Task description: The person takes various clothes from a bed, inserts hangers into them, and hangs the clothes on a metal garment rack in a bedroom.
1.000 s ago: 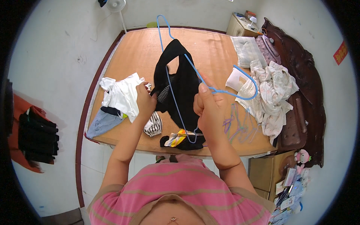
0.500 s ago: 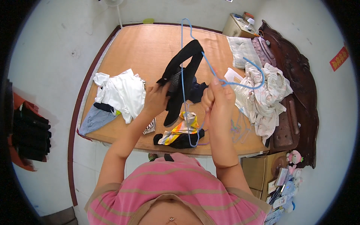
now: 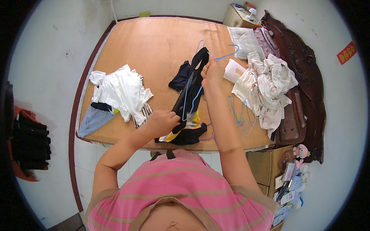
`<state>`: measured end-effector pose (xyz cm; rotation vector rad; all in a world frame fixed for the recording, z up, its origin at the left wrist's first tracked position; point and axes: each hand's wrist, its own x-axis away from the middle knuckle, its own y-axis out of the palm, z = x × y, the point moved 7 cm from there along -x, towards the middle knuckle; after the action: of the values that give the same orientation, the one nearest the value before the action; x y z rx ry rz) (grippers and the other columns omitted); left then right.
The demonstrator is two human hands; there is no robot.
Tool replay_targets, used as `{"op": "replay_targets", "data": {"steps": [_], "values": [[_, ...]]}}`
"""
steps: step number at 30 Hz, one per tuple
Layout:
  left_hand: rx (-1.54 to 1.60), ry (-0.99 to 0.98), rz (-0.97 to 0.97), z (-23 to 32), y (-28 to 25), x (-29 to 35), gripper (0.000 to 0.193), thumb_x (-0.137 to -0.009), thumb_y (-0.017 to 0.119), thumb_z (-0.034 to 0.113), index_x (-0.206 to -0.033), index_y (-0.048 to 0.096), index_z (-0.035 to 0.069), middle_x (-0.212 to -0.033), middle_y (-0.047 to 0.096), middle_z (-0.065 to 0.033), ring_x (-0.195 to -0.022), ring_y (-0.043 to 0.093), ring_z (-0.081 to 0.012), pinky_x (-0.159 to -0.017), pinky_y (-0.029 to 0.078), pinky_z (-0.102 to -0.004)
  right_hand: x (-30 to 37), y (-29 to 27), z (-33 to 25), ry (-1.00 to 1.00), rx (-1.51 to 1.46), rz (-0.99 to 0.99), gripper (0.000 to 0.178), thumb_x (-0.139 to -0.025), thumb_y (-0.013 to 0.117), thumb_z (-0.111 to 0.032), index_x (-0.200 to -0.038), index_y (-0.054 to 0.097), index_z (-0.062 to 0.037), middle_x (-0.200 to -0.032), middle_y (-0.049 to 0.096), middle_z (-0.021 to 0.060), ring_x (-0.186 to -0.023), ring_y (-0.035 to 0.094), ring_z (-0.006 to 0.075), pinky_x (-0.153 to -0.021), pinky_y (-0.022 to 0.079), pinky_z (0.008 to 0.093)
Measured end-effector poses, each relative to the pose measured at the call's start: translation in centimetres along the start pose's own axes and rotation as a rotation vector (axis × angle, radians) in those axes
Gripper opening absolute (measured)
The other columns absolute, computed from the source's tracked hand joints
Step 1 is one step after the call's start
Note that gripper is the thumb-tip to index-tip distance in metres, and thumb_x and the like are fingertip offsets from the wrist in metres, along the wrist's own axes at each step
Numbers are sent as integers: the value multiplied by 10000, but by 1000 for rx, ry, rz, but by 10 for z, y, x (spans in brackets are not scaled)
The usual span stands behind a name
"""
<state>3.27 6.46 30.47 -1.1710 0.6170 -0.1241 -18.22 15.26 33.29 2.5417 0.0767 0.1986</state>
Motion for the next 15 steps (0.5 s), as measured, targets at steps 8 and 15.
{"op": "replay_targets", "data": {"steps": [8,15], "values": [[183,-152,68,26,17,-3,175,-753,645,221,-716,570,67,-671,574,-62,-622,592,-258,-534,467,-362,20,-14,43,-143,264,21,203,-927,471,-194,-1021,557,-35,-522,348,-59,-368,300,37,-327,229,205],[402,-530,165,-29,45,-6,139,-769,634,202,-834,660,82,-836,631,-113,-771,607,-305,-682,481,-388,38,-64,110,-147,925,-290,264,-879,545,-156,-1042,620,37,-633,531,-48,-555,440,27,-483,357,219]]}}
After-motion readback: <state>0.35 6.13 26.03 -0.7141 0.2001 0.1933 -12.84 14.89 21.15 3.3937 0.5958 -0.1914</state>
